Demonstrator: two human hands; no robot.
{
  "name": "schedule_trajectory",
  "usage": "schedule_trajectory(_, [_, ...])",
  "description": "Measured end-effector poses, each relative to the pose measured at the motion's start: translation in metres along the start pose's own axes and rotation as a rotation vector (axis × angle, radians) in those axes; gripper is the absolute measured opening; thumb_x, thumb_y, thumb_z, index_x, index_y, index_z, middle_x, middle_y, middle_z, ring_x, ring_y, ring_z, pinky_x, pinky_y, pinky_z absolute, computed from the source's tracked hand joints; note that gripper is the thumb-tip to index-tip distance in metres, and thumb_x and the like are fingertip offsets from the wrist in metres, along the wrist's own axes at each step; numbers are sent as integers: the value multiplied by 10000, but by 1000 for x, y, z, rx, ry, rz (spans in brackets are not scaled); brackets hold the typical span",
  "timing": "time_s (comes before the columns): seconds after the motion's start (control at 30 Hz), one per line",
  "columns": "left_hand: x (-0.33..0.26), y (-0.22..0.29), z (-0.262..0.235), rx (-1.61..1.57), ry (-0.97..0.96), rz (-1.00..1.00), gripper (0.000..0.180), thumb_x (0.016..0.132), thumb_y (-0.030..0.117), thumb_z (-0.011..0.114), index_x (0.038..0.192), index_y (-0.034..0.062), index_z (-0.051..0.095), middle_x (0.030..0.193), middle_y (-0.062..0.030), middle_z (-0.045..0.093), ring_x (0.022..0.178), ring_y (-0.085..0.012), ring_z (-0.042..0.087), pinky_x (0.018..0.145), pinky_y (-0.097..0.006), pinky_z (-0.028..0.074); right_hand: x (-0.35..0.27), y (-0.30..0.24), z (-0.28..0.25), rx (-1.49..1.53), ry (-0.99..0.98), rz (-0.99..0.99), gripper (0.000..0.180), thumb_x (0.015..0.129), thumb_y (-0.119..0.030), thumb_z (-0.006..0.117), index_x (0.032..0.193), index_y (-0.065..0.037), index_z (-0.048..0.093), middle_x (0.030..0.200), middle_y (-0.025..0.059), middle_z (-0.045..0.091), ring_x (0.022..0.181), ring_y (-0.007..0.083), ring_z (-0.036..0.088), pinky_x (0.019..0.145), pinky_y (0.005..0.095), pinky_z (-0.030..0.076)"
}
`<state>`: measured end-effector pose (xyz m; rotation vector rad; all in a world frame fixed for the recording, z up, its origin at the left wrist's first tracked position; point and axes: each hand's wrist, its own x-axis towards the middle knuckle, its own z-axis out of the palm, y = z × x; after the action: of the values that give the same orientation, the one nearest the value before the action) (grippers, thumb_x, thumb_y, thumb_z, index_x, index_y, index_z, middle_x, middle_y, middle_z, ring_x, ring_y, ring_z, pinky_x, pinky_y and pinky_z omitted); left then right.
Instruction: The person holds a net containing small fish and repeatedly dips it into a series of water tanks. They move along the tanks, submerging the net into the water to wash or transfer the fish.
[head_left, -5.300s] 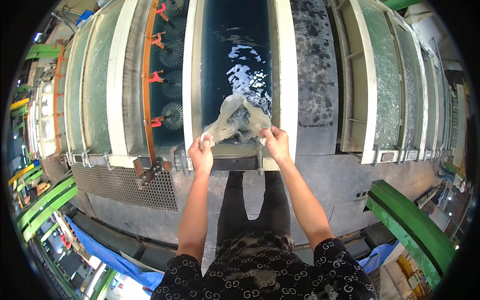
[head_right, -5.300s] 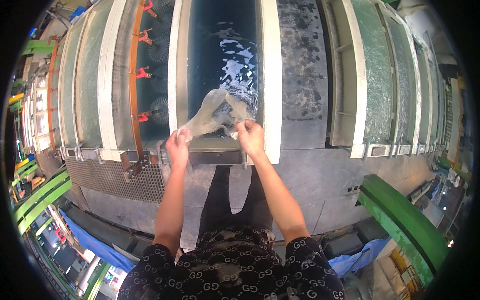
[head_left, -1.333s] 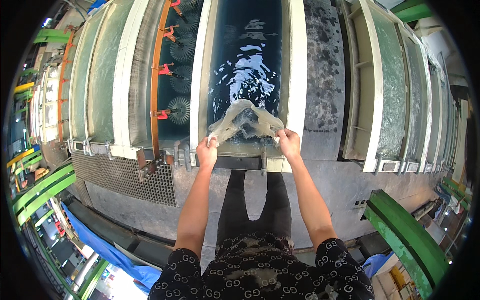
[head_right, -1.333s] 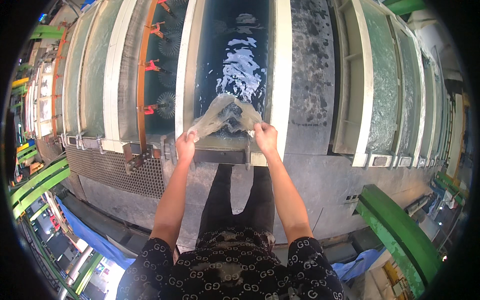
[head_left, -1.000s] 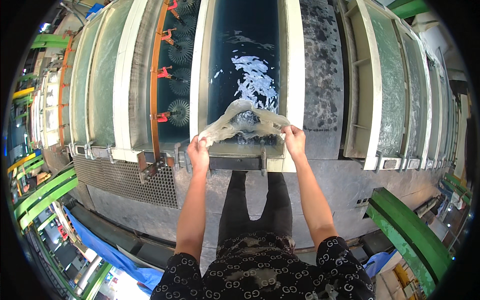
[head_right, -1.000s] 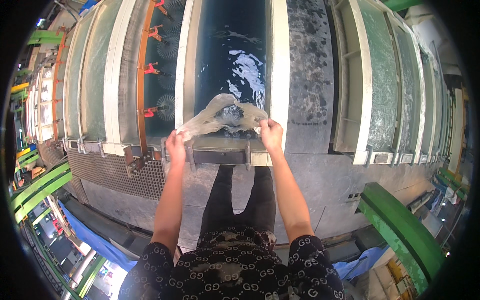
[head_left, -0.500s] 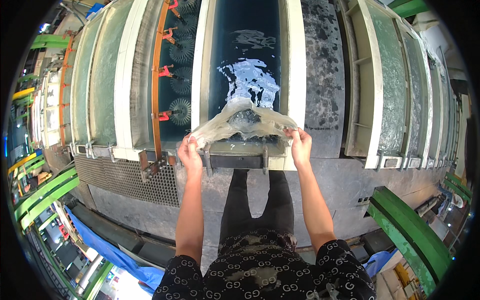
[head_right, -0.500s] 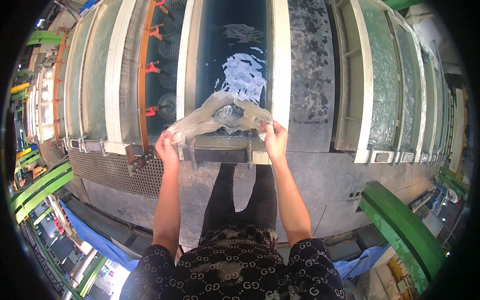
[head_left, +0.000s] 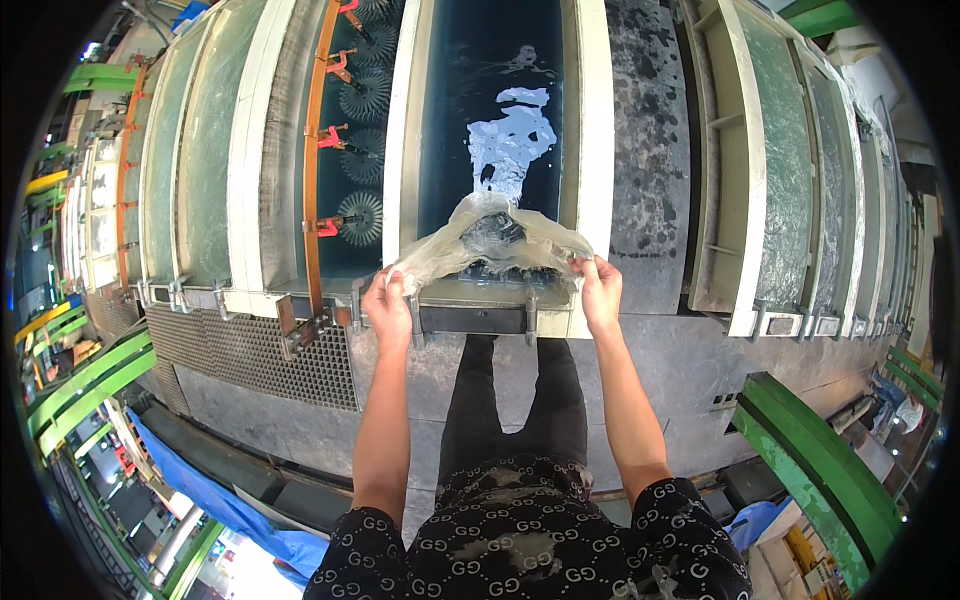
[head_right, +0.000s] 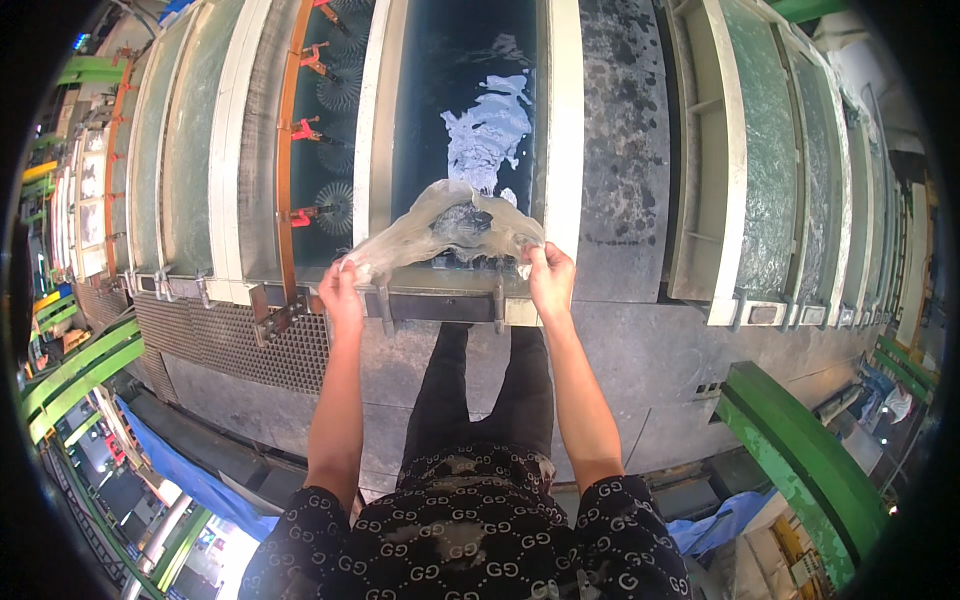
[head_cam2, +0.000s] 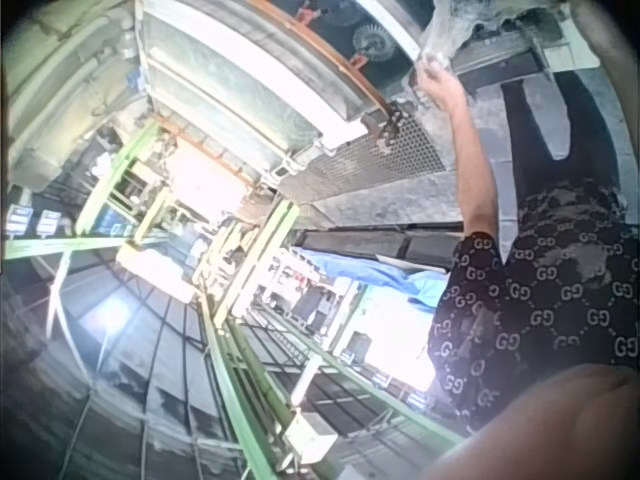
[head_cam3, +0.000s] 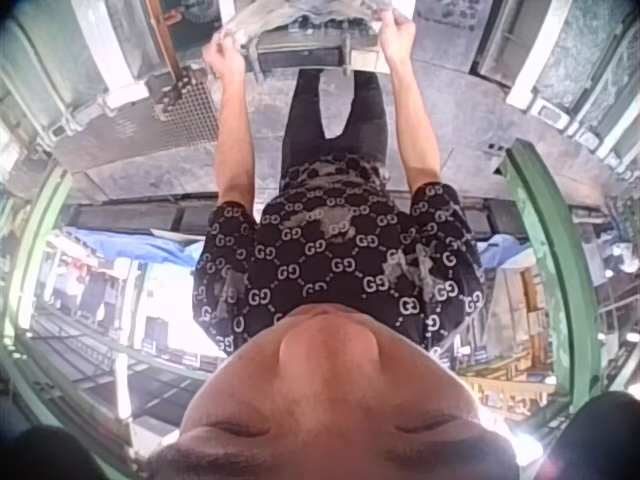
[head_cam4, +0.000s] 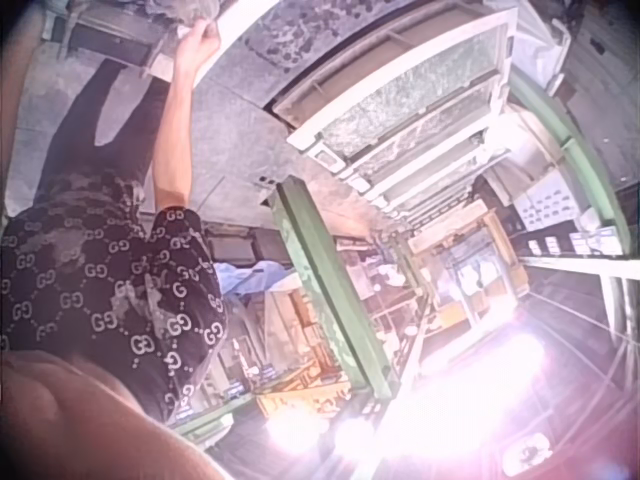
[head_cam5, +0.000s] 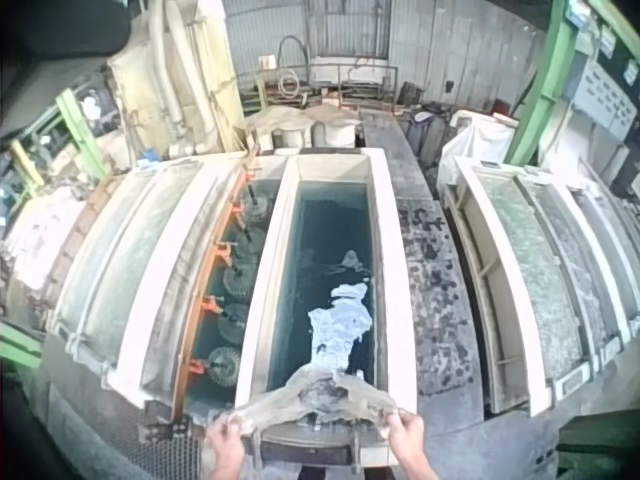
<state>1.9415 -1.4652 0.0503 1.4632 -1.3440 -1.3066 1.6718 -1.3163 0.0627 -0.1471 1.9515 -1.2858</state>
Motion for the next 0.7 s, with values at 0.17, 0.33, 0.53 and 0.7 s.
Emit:
schedule_trajectory(0.17, [-2,3,3,-89,8,43,240,903,169,556,955,-53,629,880,-40,619,808,-105,548,758,-248,431,-3,-6,-5,11,66,-90,232,849,-183,545,763,7,647,675,13,608,585,68,461,553,250,374])
schedule_trajectory(0.33, [3,25,-3,-165,14,85,269,883,162,559,988,-79,620,959,-93,636,871,-140,586,798,-269,460,-7,-24,-13,157,31,-192,210,864,-141,536,761,24,616,768,45,650,712,89,527,676,233,404])
schedule_trajectory(0.53, [8,43,-11,-167,22,128,286,864,175,551,952,-85,632,956,-94,641,858,-144,586,785,-268,458,-13,-45,-21,250,0,-266,168,852,-89,511,785,29,610,797,47,645,741,94,538,707,236,411])
schedule_trajectory(0.7, [7,51,-9,-149,28,137,302,860,177,537,962,-91,630,954,-100,646,842,-145,587,770,-268,460,-19,-57,-23,211,10,-253,163,852,-73,501,795,26,617,782,27,628,726,83,515,701,226,399])
